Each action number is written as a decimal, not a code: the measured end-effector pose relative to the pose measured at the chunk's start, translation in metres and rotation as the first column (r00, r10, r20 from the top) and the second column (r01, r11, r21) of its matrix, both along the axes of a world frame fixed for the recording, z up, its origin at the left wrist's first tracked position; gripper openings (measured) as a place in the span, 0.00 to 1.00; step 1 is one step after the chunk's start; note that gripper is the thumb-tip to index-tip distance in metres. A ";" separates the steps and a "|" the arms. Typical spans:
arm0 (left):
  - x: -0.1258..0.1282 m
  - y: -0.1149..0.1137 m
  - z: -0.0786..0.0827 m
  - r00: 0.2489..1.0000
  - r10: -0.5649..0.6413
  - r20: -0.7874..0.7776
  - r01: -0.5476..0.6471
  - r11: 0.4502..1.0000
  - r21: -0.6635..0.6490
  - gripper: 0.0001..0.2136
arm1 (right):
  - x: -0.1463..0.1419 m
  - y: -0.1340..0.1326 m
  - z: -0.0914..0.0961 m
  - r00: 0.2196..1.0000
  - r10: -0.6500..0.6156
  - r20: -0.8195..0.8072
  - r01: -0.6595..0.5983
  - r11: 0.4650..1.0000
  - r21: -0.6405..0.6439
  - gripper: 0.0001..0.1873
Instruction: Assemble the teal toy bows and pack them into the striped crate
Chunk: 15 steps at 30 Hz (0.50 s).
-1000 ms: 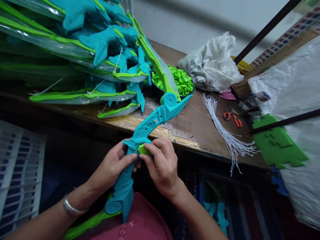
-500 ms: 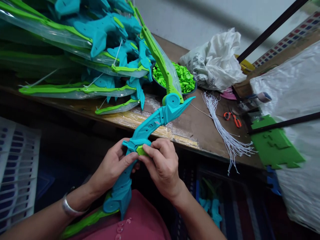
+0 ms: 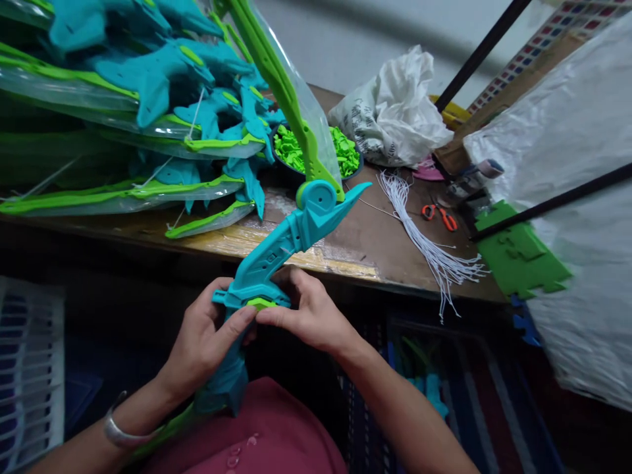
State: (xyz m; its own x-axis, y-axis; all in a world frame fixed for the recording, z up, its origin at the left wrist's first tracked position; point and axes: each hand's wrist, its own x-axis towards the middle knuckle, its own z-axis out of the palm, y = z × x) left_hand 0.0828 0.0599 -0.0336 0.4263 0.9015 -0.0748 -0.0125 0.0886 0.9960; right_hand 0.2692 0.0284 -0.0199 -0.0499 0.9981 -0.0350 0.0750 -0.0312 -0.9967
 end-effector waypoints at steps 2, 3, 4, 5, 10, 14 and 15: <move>0.000 0.000 -0.004 1.000 0.011 -0.013 -0.011 1.000 0.022 0.15 | -0.001 0.003 -0.003 1.000 -0.016 -0.024 0.016 1.000 -0.010 0.30; 0.000 0.000 -0.006 1.000 0.017 -0.025 -0.016 0.999 0.031 0.15 | -0.002 0.005 -0.004 0.999 -0.025 -0.042 0.025 1.000 -0.004 0.29; -0.001 0.001 -0.007 0.999 0.022 -0.042 -0.020 0.999 0.044 0.14 | -0.003 0.005 -0.006 0.997 -0.033 -0.065 0.033 0.999 0.008 0.28; -0.001 0.002 -0.008 0.997 0.031 -0.065 -0.027 0.998 0.064 0.14 | -0.004 0.005 -0.008 0.995 -0.033 -0.090 0.035 0.999 0.020 0.28; -0.002 0.010 -0.014 0.987 0.024 -0.157 -0.001 0.990 0.141 0.16 | -0.007 0.000 -0.023 0.988 -0.071 -0.139 0.077 0.996 0.037 0.31; 0.002 0.020 -0.020 0.979 -0.139 -0.147 0.143 0.990 0.017 0.19 | -0.007 -0.011 -0.037 0.952 -0.266 -0.150 0.264 0.964 -0.035 0.30; 0.005 0.022 -0.021 0.975 -0.182 -0.129 0.179 0.983 -0.033 0.20 | -0.006 -0.014 -0.040 0.942 -0.307 -0.132 0.306 0.952 -0.034 0.29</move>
